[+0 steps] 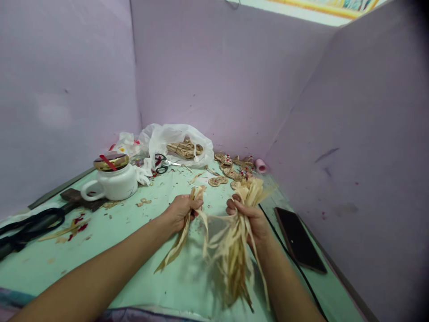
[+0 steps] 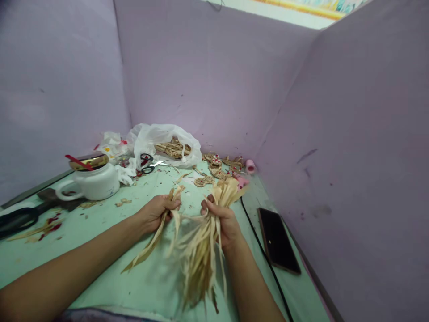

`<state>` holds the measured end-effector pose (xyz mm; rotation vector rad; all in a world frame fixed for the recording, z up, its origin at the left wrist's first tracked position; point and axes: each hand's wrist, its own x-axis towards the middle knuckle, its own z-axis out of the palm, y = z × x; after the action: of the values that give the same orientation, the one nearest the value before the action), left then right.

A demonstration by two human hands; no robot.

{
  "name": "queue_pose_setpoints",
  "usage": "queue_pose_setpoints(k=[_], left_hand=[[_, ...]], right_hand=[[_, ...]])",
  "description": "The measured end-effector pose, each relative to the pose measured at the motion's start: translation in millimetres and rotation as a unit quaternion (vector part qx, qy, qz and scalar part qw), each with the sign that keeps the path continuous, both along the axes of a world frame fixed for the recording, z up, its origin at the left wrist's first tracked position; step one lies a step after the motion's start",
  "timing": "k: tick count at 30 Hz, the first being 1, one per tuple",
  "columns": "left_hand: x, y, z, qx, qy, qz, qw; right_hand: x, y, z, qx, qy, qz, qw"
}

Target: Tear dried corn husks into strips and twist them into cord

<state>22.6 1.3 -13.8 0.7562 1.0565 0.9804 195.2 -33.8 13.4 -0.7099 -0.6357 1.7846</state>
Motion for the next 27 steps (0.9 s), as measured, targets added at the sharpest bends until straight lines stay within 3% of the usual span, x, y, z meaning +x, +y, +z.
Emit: queue_pose_setpoints(k=[3, 6, 9, 13, 15, 16, 18, 20, 21, 23, 24, 27], left_hand=[[-3.8, 5.3, -0.8, 0.002, 0.015, 0.018, 1.0], [-5.9, 8.0, 0.5, 0.0, 0.021, 0.034, 0.999], [-8.1, 10.1, 0.5, 0.01, 0.018, 0.038, 0.999], [-11.3, 14.7, -0.9, 0.009, 0.015, 0.058, 0.998], [-12.0, 15.7, -0.9, 0.011, 0.005, 0.058, 0.998], [-11.8, 15.3, -0.6, 0.01, 0.001, 0.05, 0.999], [-9.8, 12.3, -0.2, 0.007, 0.001, 0.018, 1.0], [-6.1, 6.5, -0.4, 0.009, 0.012, -0.017, 1.0], [-3.8, 2.9, -0.9, 0.016, 0.019, -0.033, 0.999], [1.1, -4.9, -1.8, 0.037, 0.033, -0.061, 0.997], [3.5, -8.7, -2.0, 0.047, 0.037, -0.076, 0.995], [8.8, -17.9, -0.2, 0.063, 0.06, -0.108, 0.99]], right_hand=[[19.6, -4.8, 9.4, 0.079, 0.065, 0.073, 0.992], [38.9, -4.7, 7.6, 0.183, 0.148, 0.146, 0.961], [55.1, 1.4, -4.3, 0.282, 0.287, 0.22, 0.889], [71.2, 9.7, -15.4, 0.307, 0.483, 0.291, 0.767], [73.7, 10.3, -12.2, 0.291, 0.517, 0.291, 0.75], [72.4, 9.7, -9.0, 0.274, 0.511, 0.271, 0.768], [63.4, 7.4, -2.6, 0.201, 0.43, 0.191, 0.859], [45.6, 5.4, -1.2, 0.084, 0.261, 0.088, 0.958], [34.2, 4.9, -3.3, 0.018, 0.139, 0.059, 0.988], [9.8, 4.7, -12.1, -0.023, 0.059, 0.048, 0.997], [-1.5, 4.8, -17.6, -0.038, -0.026, 0.013, 0.999], [-24.4, 3.9, -30.4, -0.022, -0.128, -0.026, 0.991]])
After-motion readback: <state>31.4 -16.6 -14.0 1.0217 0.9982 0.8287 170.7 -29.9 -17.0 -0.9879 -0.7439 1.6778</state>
